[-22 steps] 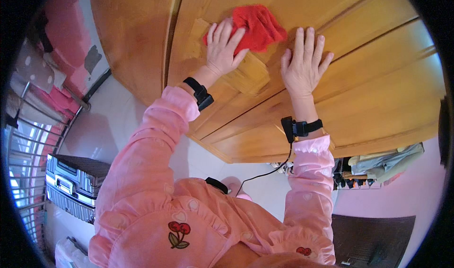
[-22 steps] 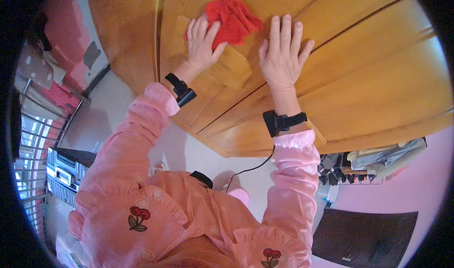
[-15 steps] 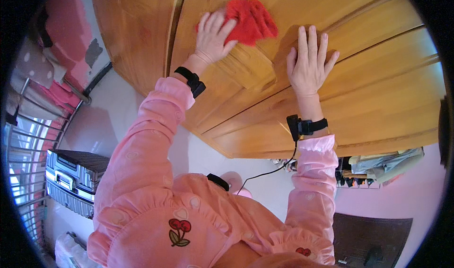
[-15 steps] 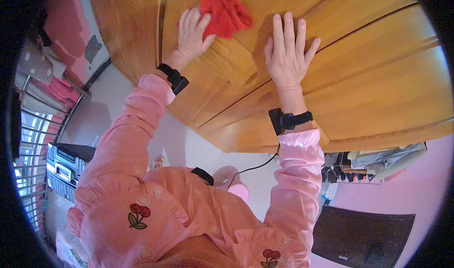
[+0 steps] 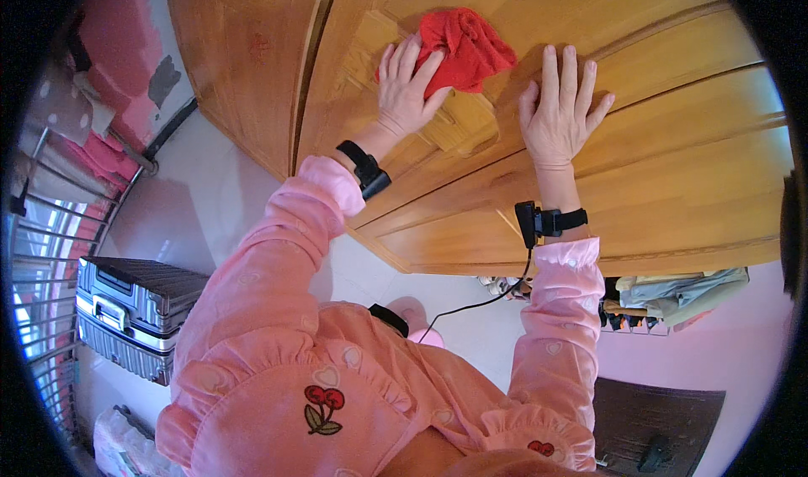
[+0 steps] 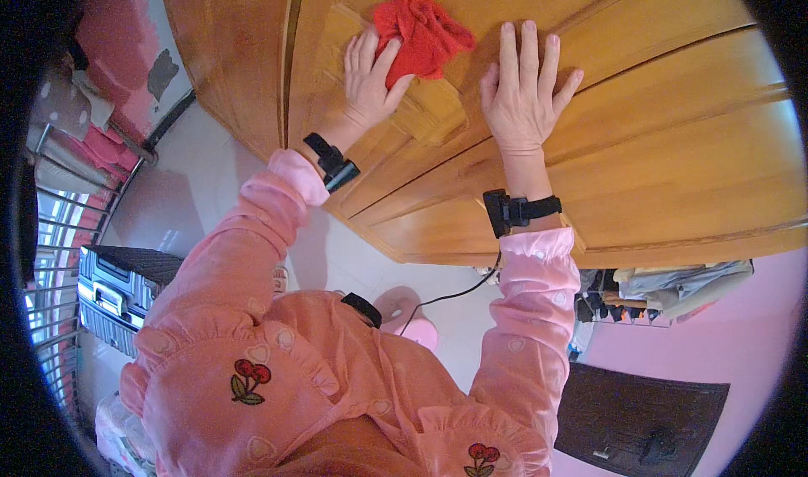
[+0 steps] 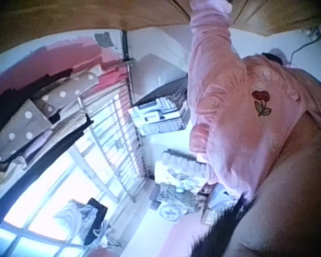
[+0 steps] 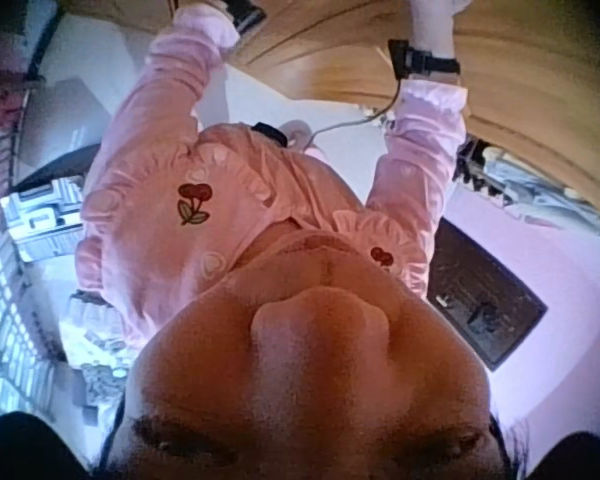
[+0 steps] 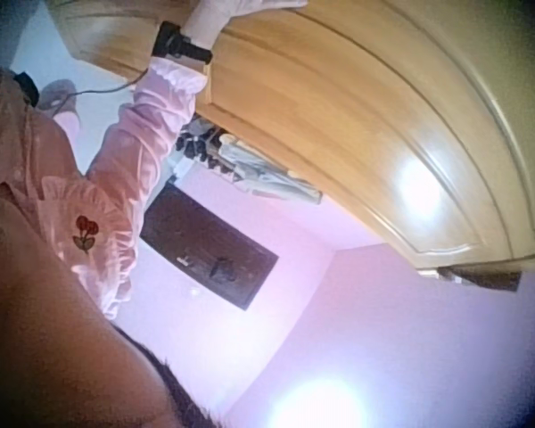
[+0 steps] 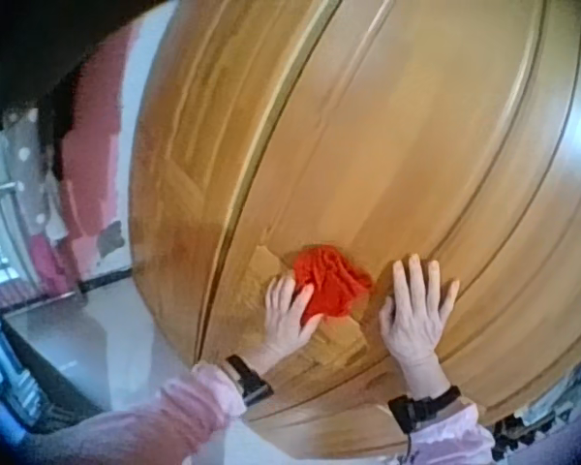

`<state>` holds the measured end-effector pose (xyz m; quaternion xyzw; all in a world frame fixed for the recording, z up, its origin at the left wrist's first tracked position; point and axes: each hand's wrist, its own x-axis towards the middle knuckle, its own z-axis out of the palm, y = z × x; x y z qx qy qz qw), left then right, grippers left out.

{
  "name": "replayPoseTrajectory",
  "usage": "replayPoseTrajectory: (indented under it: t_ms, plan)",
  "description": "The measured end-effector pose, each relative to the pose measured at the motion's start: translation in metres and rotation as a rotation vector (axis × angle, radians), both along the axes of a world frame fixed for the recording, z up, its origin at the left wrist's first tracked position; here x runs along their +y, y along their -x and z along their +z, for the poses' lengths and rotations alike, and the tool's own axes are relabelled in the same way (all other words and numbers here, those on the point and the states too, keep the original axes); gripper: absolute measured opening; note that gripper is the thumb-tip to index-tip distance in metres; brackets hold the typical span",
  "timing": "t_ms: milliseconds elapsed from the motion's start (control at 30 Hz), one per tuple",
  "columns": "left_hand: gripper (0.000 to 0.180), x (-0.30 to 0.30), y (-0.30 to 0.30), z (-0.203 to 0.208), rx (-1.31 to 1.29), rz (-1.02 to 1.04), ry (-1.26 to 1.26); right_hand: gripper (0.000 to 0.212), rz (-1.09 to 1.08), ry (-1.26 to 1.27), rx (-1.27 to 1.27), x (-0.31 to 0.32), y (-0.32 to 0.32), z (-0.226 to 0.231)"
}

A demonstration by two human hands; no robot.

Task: The person wipes a wooden wardrobe door with a red cloth, then moves to a window and wipes the frame and glass. The person uses both hands to wipe the surfaces in a repetitive motion.

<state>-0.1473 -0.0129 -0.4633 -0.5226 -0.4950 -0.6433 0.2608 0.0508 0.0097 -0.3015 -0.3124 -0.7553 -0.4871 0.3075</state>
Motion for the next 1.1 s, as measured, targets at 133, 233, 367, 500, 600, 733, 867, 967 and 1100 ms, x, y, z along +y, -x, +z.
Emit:
replayPoseTrajectory:
  t_ms: [133,233,367,500,600,733,867,967,1100]
  plan:
    - [0.067,0.003,0.045,-0.001,0.151,0.061,0.129,0.055,0.003,-0.033,-0.009,0.0,-0.001,0.0]
    - [0.067,0.015,0.073,0.006,-0.117,0.208,0.113,0.055,0.006,-0.046,-0.005,0.0,-0.001,-0.001]
    - [0.08,0.025,0.092,0.004,-0.557,0.179,0.026,0.054,-0.019,-0.051,-0.018,0.0,0.0,-0.001]
    - [0.083,0.022,0.08,-0.009,-0.781,0.116,0.165,0.054,-0.025,-0.038,-0.019,0.0,0.0,-0.001]
    - [0.081,0.014,0.063,-0.005,-0.687,0.111,0.173,0.055,-0.05,-0.049,-0.035,0.002,-0.001,-0.002]
    - [0.075,0.013,0.036,0.022,-0.275,0.118,0.184,0.056,-0.055,-0.026,-0.043,0.005,-0.002,0.0]
    - [0.072,0.011,0.022,0.035,-0.03,0.115,0.129,0.056,0.058,-0.02,-0.003,-0.005,0.0,0.001]
    - [0.068,0.009,0.024,0.032,0.073,0.118,0.112,0.056,0.3,0.096,-0.161,-0.017,0.006,-0.001]
    - [0.066,0.008,0.034,0.025,0.104,0.082,0.106,0.064,0.177,0.204,-0.07,-0.01,0.036,-0.009]
